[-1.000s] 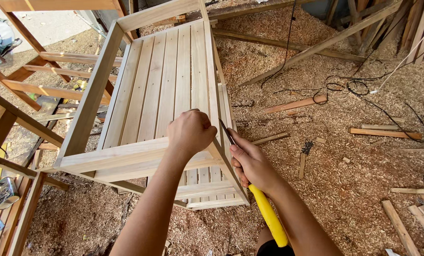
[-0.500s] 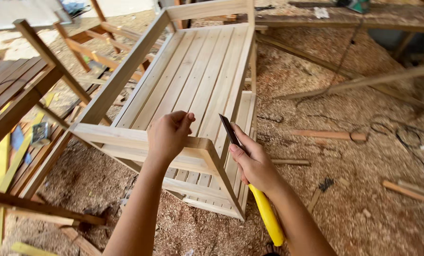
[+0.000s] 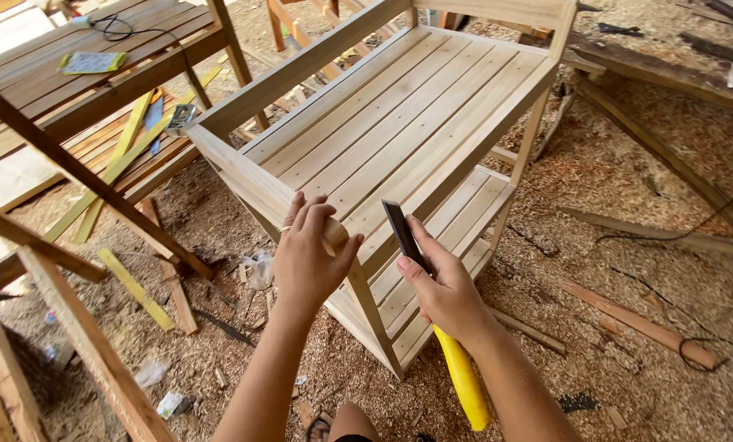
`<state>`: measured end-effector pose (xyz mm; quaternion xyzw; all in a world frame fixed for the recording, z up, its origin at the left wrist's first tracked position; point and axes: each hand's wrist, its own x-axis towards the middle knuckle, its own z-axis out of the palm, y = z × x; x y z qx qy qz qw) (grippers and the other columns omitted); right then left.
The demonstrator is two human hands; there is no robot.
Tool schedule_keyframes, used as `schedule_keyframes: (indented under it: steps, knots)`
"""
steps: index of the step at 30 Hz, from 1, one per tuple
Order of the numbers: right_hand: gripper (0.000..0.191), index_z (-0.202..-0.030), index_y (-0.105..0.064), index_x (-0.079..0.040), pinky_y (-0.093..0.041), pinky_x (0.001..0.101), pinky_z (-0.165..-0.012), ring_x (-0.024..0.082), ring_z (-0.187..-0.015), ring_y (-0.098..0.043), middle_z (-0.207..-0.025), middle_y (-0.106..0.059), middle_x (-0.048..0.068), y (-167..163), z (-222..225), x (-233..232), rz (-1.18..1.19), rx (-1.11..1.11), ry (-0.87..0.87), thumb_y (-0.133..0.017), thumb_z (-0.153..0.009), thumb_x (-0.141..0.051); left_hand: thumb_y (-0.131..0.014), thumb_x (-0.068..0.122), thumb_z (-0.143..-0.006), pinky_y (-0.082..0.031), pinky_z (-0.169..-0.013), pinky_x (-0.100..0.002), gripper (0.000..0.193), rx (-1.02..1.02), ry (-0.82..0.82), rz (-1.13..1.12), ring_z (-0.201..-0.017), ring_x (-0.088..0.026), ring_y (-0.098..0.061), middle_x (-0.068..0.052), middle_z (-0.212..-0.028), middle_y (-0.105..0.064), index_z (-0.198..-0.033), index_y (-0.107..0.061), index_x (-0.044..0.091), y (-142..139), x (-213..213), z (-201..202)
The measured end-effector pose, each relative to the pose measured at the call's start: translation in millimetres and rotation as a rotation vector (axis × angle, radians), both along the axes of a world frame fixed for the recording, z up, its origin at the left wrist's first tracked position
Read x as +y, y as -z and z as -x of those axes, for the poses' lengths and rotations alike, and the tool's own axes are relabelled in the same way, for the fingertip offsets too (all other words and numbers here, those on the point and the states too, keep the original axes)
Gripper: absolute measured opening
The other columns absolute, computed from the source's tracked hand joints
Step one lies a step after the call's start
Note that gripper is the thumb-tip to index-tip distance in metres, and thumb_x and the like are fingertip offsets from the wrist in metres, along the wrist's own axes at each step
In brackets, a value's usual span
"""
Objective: The person smooths the edges of a wooden shelf unit using a hand scraper, then wipes the surface with a cloth. The person works on multiple edges and corners of the shelf unit.
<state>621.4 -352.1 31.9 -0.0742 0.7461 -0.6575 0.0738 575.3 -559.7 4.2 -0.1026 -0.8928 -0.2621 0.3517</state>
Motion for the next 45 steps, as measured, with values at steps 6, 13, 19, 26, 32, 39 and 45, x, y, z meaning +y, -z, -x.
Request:
schedule_keyframes:
  steps: [6,13,19,26,32,39,45]
  knots:
    - [0.069,-0.159,-0.034,-0.005,-0.042,0.0208,-0.046,0.003,-0.054,-0.045,-0.083,-0.059,-0.006,-0.2,19.9,-6.3,-0.056,0.157,-0.107,-0.06,-0.099,-0.028,-0.073,0.032,-0.09,-0.051,-0.101,-0.047,0.028,0.03,-0.089,0.013,-0.135,-0.045,-0.055,-0.014,-0.127,-0.071,-0.098,-0.065,0.007,2.1,7.9,13.0]
    - [0.07,-0.159,-0.034,-0.006,-0.041,0.0215,-0.046,0.005,-0.052,-0.044,-0.076,-0.056,-0.003,-9.9,40.4,-7.5,-0.18,0.162,-0.124,-0.058,-0.098,-0.031,-0.054,0.021,-0.103,-0.049,-0.106,-0.046,0.027,0.01,-0.049,-0.069,-0.127,-0.031,-0.065,-0.005,-0.115,-0.077,-0.092,-0.076,0.01,-9.7,-11.3,19.2]
    - [0.072,-0.159,-0.034,-0.011,-0.04,0.0207,-0.038,0.003,-0.045,-0.042,-0.072,-0.054,-0.006,-23.5,54.5,-8.4,-0.027,0.128,-0.07,-0.061,-0.094,-0.028,-0.05,0.023,-0.105,-0.051,-0.106,-0.041,0.029,-0.057,0.104,-0.225,-0.13,-0.028,-0.065,-0.002,-0.12,-0.077,-0.106,-0.077,0.013,-15.4,-24.9,15.2]
    - [0.071,-0.161,-0.035,-0.009,-0.04,0.0197,-0.047,0.003,-0.054,-0.044,-0.075,-0.056,-0.004,-26.2,101.4,-23.6,0.01,0.192,-0.155,-0.063,-0.096,-0.021,-0.075,0.034,-0.082,-0.053,-0.1,-0.041,0.032,-0.079,0.099,-0.196,-0.127,-0.029,-0.064,-0.006,-0.115,-0.078,-0.102,-0.08,0.009,-19.8,-23.1,23.8]
    - [0.061,-0.156,-0.035,0.007,-0.044,0.0325,-0.104,0.023,-0.13,-0.054,-0.147,-0.056,0.023,-13.3,171.9,-46.7,0.021,0.645,-0.455,-0.062,-0.104,-0.013,-0.079,0.027,-0.085,-0.05,-0.109,-0.047,0.034,-0.135,0.195,-0.301,-0.133,-0.032,-0.062,-0.01,-0.123,-0.076,-0.112,-0.079,0.007,-9.8,-39.7,43.6]
    - [0.071,-0.161,-0.036,-0.007,-0.055,0.0297,-0.078,0.023,-0.087,-0.069,-0.117,-0.071,0.02,-23.7,236.3,-49.6,-0.311,0.438,-0.8,-0.063,-0.096,-0.02,-0.058,0.016,-0.101,-0.041,-0.125,-0.047,0.036,-0.014,-0.006,-0.637,-0.152,-0.031,-0.049,-0.012,-0.144,-0.068,-0.132,-0.072,0.007,26.1,-34.2,70.2]
    - [0.066,-0.155,-0.042,-0.006,-0.055,0.0376,-0.064,0.026,-0.067,-0.065,-0.097,-0.068,0.019,-18.9,248.1,-40.6,-0.174,0.861,-1.146,-0.065,-0.094,-0.013,-0.055,0.033,-0.103,-0.035,-0.119,-0.039,0.074,0.368,-0.356,-0.984,-0.151,-0.026,-0.031,-0.007,-0.168,-0.021,-0.163,-0.016,0.014,60.1,-9.2,91.5]
